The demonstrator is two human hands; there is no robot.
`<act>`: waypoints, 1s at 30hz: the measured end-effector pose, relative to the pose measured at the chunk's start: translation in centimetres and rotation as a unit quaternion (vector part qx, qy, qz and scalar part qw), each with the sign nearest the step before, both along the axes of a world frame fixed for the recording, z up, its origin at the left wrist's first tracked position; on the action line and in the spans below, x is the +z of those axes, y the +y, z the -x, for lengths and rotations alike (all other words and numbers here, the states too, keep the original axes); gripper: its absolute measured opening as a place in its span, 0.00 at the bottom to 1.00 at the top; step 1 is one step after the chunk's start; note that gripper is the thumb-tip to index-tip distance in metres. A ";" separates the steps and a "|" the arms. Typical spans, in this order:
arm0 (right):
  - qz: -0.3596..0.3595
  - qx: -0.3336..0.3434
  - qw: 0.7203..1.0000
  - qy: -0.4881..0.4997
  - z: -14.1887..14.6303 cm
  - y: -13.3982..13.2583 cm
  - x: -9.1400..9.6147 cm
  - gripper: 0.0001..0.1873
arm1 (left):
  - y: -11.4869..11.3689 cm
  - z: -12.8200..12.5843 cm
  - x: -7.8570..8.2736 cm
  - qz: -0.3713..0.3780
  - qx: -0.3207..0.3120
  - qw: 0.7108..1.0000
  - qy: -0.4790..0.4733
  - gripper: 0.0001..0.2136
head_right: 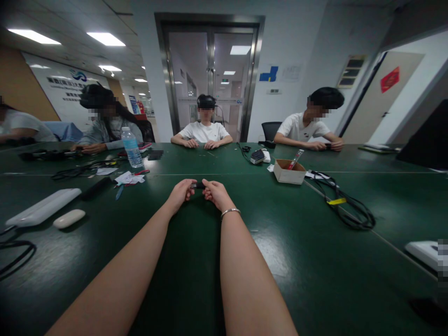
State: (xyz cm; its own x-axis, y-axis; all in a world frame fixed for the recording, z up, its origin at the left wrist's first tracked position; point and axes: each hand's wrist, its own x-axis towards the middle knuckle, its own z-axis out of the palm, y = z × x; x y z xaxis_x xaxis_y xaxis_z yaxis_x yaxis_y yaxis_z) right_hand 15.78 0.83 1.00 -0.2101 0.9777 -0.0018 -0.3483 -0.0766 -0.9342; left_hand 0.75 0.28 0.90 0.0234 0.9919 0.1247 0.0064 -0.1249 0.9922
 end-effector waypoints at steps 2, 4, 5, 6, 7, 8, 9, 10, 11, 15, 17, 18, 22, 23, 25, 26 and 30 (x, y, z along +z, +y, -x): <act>0.001 0.002 1.000 -0.002 0.0 0.0 0.0 0.19 | 0.0 0.0 0.0 0.001 -0.008 1.000 0.000 0.12; 0.004 0.001 1.000 -0.001 0.0 0.0 0.1 0.18 | 0.0 0.0 0.0 0.008 -0.006 1.000 0.000 0.11; 0.006 0.002 1.000 0.000 0.0 0.0 0.1 0.18 | 0.0 0.0 0.0 0.011 -0.003 1.000 -0.002 0.11; 0.007 0.004 1.000 0.002 0.0 0.0 0.1 0.18 | 0.0 0.0 0.0 0.011 -0.001 1.000 -0.004 0.11; 0.006 0.005 1.000 0.002 0.0 0.0 0.1 0.18 | 0.0 0.0 0.0 0.008 0.001 1.000 -0.004 0.11; 0.004 0.006 1.000 0.001 0.0 0.0 0.1 0.17 | 0.0 0.0 0.0 0.004 0.004 1.000 -0.003 0.12; 0.002 0.006 1.000 0.000 0.0 0.0 0.0 0.17 | 0.1 0.0 0.0 0.000 0.008 1.000 -0.001 0.12; 0.001 0.006 1.000 0.000 0.0 0.0 0.0 0.17 | 0.1 0.0 -0.1 0.000 0.013 1.000 0.001 0.12; 0.002 0.005 1.000 -0.001 0.0 0.0 0.0 0.16 | 0.1 0.0 -0.1 0.002 0.015 1.000 0.000 0.11; 0.004 0.003 1.000 -0.001 0.0 0.0 0.0 0.17 | 0.3 0.0 -0.2 0.008 -0.002 1.000 0.000 0.13; 0.004 0.002 1.000 -0.003 0.0 0.0 0.0 0.17 | 0.4 0.0 -0.2 0.009 -0.007 1.000 0.010 0.13; 0.004 0.003 1.000 -0.003 0.0 0.0 0.0 0.16 | 0.4 0.1 -0.2 0.011 -0.004 1.000 0.011 0.12; 0.002 0.008 1.000 -0.001 0.0 0.1 0.0 0.16 | 0.5 0.1 -0.3 0.011 -0.010 1.000 0.008 0.12; 0.001 0.008 1.000 0.000 0.0 0.1 0.0 0.16 | 0.5 0.2 -0.3 0.006 -0.011 1.000 0.012 0.13; 0.002 0.007 1.000 0.003 0.0 0.1 0.0 0.16 | 0.5 0.2 -0.3 0.001 -0.005 1.000 0.015 0.13; 0.002 0.007 1.000 0.005 0.0 0.1 0.0 0.16 | 0.4 0.2 -0.3 0.001 0.000 1.000 0.013 0.12; 0.000 0.012 1.000 0.007 -0.1 0.0 0.0 0.16 | 0.3 0.1 -0.3 -0.006 -0.006 1.000 0.007 0.12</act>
State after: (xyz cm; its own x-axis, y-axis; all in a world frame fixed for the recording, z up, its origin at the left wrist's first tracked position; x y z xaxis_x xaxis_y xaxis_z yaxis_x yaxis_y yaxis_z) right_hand 15.84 0.79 1.01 -0.2336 0.9723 0.0015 -0.3597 -0.0850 -0.9292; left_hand 0.63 0.62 0.58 0.0369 0.9899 0.1367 0.0190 -0.1374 0.9903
